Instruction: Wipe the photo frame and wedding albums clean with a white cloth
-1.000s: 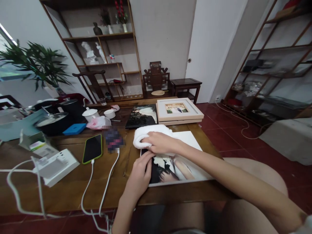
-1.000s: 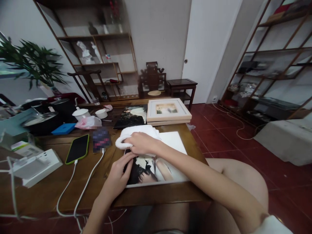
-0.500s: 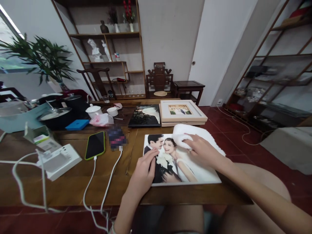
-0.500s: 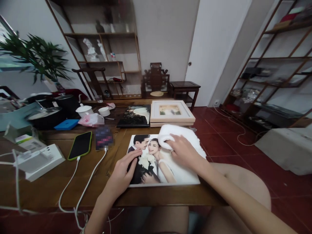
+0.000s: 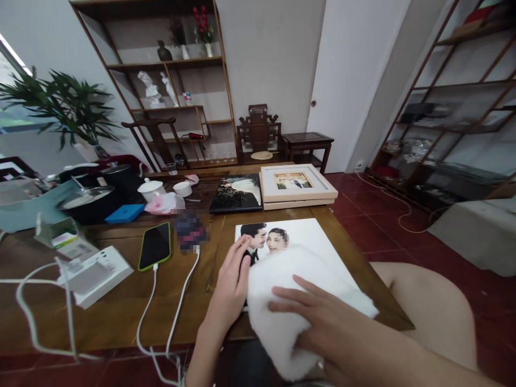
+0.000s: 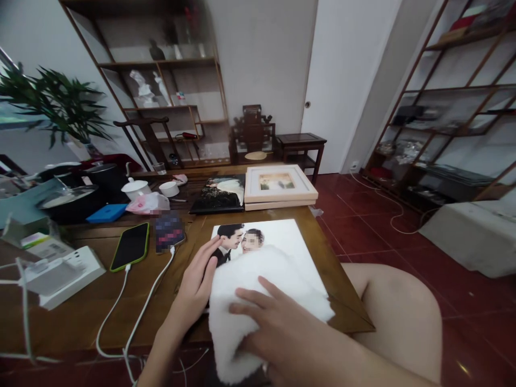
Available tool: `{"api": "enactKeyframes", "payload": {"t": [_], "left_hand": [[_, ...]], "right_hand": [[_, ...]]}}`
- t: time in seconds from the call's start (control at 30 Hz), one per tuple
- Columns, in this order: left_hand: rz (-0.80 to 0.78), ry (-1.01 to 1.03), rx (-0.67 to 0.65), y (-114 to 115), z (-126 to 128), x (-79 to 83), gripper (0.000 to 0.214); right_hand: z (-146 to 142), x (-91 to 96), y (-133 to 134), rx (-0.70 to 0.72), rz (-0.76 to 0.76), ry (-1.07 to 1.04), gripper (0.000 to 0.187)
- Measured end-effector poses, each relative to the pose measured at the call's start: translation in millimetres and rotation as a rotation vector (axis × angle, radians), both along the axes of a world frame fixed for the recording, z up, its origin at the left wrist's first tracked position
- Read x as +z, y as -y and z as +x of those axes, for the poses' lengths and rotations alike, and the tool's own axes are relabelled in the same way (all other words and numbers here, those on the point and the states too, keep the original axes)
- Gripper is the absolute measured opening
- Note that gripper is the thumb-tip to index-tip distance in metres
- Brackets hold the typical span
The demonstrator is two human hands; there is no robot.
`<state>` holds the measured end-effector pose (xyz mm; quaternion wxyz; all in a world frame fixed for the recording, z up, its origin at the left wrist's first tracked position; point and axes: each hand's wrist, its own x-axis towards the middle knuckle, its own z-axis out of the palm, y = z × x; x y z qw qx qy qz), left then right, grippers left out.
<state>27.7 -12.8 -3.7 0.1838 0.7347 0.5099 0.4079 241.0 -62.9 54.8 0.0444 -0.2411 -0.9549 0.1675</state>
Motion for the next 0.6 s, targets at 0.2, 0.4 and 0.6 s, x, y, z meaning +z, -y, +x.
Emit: {"api": "enactKeyframes", "payload": {"t": [0.2,0.4,0.6], "left_hand": [[-0.05,-0.105,-0.073,-2,2,-3.1,0.036],[-0.018,-0.119,-0.086,-4,1,-4.9,0.035],[0.003,-0.077,-0.044,-2,0,-1.2,0.037]], "right_hand": [[61,-9.0,-6,-0.428,0.014,0.022,0.05],[77,-13.7,-88,-0.585,0.131,0.054,0.039],[7,-11.7,-107,-0.452,0.22,-0.006,0.044]]}}
